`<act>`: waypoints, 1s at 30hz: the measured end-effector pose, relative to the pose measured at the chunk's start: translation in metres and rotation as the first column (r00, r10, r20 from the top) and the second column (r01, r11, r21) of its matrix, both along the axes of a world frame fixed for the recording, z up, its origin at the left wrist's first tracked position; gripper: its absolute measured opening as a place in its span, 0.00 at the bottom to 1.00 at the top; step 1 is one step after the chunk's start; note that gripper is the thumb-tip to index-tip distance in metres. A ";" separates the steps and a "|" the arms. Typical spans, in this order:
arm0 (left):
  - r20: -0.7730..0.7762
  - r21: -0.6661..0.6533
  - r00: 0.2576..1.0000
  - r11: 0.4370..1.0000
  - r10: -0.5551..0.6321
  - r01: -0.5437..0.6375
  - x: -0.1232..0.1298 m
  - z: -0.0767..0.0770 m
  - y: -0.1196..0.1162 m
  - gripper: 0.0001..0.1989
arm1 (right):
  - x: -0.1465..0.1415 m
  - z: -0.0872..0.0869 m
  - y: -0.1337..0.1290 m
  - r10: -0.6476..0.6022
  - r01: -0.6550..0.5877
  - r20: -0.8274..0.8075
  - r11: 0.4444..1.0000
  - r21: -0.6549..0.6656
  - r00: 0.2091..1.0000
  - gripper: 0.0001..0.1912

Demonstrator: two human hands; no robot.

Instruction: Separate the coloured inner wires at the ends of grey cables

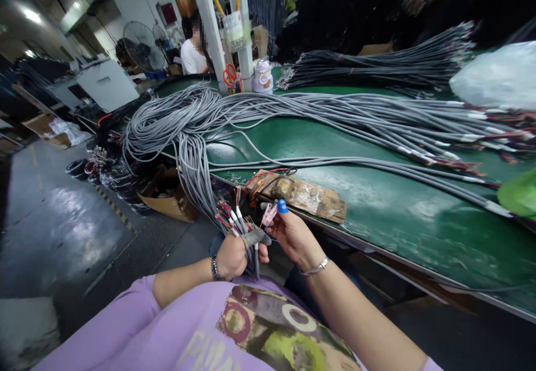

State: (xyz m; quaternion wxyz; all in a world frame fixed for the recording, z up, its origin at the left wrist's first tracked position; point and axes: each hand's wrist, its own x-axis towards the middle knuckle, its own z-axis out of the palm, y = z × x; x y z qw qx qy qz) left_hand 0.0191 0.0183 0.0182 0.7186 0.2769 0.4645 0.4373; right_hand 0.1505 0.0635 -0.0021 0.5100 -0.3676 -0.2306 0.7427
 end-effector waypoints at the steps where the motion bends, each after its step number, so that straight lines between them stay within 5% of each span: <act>1: -0.002 -0.003 1.000 1.000 -0.001 0.001 0.001 -0.001 0.000 0.23 | -0.002 -0.001 0.000 -0.017 0.017 -0.010 1.000 0.003 1.000 0.18; 8: -0.041 -0.014 0.998 0.999 -0.036 0.035 0.002 -0.006 -0.002 0.23 | -0.006 -0.002 0.000 -0.085 0.085 0.007 0.996 0.028 0.996 0.19; 18: -0.040 0.013 0.999 1.000 0.005 -0.004 -0.010 -0.003 -0.014 0.24 | 0.002 0.006 -0.011 0.120 -0.120 -0.056 0.993 0.000 0.991 0.20; 23: -0.044 0.015 0.997 0.998 0.066 -0.066 -0.008 -0.001 -0.013 0.24 | -0.001 0.009 -0.011 0.109 -0.109 0.011 0.993 0.053 0.994 0.15; 30: -0.012 -0.002 0.992 0.992 0.128 -0.128 0.001 0.003 -0.006 0.23 | -0.004 0.006 -0.005 0.004 -0.011 -0.094 0.998 -0.065 0.996 0.15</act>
